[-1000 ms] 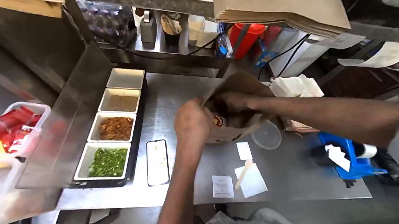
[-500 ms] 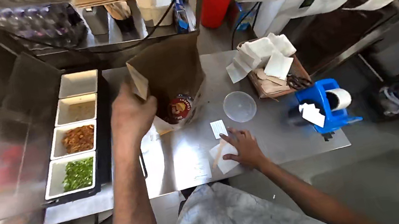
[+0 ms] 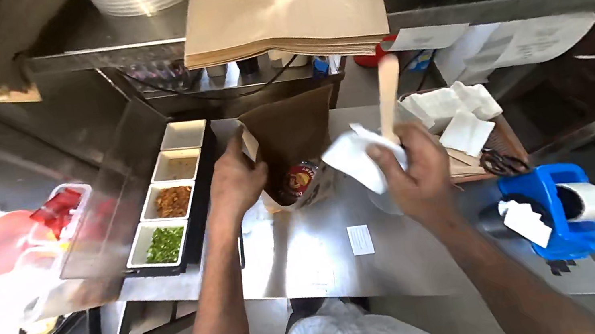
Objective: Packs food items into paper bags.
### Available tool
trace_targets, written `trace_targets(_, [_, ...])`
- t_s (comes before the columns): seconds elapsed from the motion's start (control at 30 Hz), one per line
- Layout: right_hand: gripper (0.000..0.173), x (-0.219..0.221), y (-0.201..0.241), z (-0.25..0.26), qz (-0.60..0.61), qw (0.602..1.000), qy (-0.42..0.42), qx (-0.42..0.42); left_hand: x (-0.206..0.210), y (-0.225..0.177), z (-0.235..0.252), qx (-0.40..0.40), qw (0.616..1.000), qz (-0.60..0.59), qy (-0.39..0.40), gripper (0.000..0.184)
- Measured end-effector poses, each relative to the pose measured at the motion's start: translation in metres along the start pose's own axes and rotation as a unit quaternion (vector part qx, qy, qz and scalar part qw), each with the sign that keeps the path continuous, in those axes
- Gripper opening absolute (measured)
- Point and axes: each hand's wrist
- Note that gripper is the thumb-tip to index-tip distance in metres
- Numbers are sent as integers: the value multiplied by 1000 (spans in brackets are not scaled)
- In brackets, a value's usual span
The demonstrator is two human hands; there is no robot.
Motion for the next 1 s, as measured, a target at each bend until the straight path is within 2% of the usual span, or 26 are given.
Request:
trace_targets(0.03, [25, 21, 6, 25, -6, 1000, -2, -24, 2, 0, 0, -4, 1000, -5, -1, 74])
trace_targets(0.13, [34, 72, 6, 67, -122, 984, 132, -15, 1, 3, -5, -12, 1000, -1, -18, 74])
trace_targets(0.17, [38, 74, 6, 69, -137, 983, 119, -17, -3, 3, -7, -10, 1000, 4, -27, 73])
trace_targets(0.23, [30, 56, 0, 59, -114, 992, 6, -48, -11, 6, -9, -9, 999, 0, -45, 71])
trace_targets(0.27, [23, 45, -10, 43, -94, 993, -45, -48, -11, 11, -9, -10, 999, 2, -48, 70])
trace_targets(0.3, [21, 35, -26, 16, -92, 994, -61, -13, -11, 15, -8, -10, 999, 7, -45, 70])
trace_targets(0.37, [27, 26, -73, -58, -150, 979, 55, 130, -11, 19, -7, 1, 999, 1, -42, 69])
trace_targets(0.4, [35, 29, -102, -100, -179, 952, 154, 193, -11, 20, -8, 10, 999, -4, -42, 70])
trace_targets(0.43, [47, 35, -128, -142, -203, 924, 236, 220, -10, 21, -7, 19, 999, -8, -42, 69])
trace_targets(0.47, [50, 42, -148, -178, -228, 909, 282, 208, -10, 22, -6, 27, 999, -16, -45, 67])
trace_targets(0.5, [43, 45, -161, -204, -245, 914, 279, 163, -10, 24, -5, 32, 998, -25, -48, 63])
trace_targets(0.57, [19, 45, -174, -232, -237, 943, 218, 83, -9, 32, -7, 32, 997, -60, -47, 60])
trace_targets(0.6, [15, 43, -171, -231, -222, 949, 203, 89, -9, 37, -9, 31, 995, -79, -48, 60])
trace_targets(0.67, [15, 33, -142, -197, -164, 963, 151, 154, -12, 41, -15, 34, 989, -132, -53, 58])
trace_targets(0.7, [17, 28, -116, -162, -127, 975, 93, 157, -14, 42, -16, 38, 983, -172, -59, 54])
trace_targets(0.73, [18, 22, -85, -120, -87, 988, 32, 127, -15, 46, -17, 44, 972, -222, -68, 48])
trace_targets(0.8, [17, 16, -21, -44, -15, 997, -73, -1, -9, 66, -24, 67, 948, -300, -80, 45])
trace_targets(0.83, [15, 22, -1, -12, 12, 992, -105, -70, -3, 81, -30, 87, 945, -307, -73, 53])
trace_targets(0.87, [16, 33, 8, 15, 20, 989, -99, -112, 8, 95, -37, 101, 948, -295, -61, 68])
trace_targets(0.9, [22, 43, 8, 35, 12, 992, -62, -113, 25, 109, -39, 114, 950, -285, -55, 88])
trace_targets(0.97, [43, 50, -13, 49, 37, 999, -15, -27, 64, 129, -40, 123, 954, -269, -40, 119])
trace_targets(1.0, [52, 51, -31, 45, 82, 996, -16, 31, 78, 136, -36, 123, 957, -259, -33, 124])
Point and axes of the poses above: each hand's wrist, its own z-axis towards the middle knuckle, its own x-axis out of the palm, y = z × x, and after that the axes turned 9 degrees about -y, right-handed
